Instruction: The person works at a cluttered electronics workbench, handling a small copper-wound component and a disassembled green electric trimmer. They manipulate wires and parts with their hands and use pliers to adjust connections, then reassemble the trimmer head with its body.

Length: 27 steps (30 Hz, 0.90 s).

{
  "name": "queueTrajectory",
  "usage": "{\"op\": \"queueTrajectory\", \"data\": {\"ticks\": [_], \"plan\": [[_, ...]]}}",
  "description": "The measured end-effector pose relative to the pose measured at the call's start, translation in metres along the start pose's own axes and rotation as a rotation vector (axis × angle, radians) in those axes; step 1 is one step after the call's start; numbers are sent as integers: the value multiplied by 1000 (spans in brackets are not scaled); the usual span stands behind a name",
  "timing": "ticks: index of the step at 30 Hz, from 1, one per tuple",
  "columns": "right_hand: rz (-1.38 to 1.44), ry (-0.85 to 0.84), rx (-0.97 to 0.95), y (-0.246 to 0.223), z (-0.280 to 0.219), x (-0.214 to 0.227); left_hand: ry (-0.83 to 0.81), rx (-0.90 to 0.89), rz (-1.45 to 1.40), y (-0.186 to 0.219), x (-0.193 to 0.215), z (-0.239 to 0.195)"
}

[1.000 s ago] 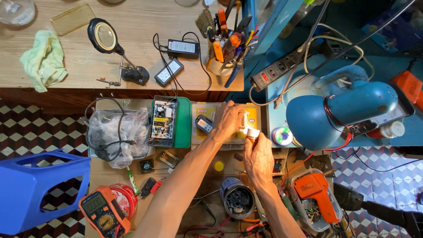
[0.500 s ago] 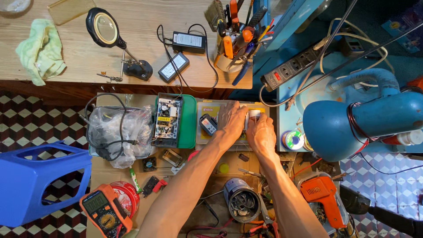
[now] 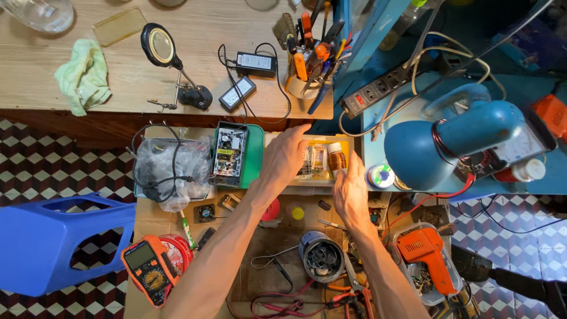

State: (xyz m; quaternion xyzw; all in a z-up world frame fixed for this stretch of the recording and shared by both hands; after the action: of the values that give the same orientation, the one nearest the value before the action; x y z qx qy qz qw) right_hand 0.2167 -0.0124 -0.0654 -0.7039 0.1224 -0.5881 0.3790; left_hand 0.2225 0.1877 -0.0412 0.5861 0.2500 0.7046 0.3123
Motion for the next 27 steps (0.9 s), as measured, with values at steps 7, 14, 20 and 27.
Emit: {"op": "queueTrajectory", "data": {"ticks": [7, 14, 20, 27], "plan": [[383, -113, -565, -35, -149, 43, -99, 286, -215, 37, -9, -117], [344, -60, -577, -9, -226, 56, -382, 14, 176, 34, -67, -28], [308, -95, -813, 36, -270, 43, -623, -7, 266, 14, -114, 43], [346, -116, -841, 37, -270, 42, -480, -198, 346, 19, -115, 15]]}}
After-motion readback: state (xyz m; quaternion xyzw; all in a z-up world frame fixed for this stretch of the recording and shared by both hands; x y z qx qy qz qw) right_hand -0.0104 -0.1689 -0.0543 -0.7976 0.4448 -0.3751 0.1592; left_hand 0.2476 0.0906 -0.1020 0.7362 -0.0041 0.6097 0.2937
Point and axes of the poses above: each hand's wrist, its own z-axis towards the middle knuckle, its own x-axis out of the back of the hand, y = z × x, the point moved 2 cm from there along z, towards the middle knuckle, and after that the axes turned 14 degrees about -y, right-handed, at the moved point
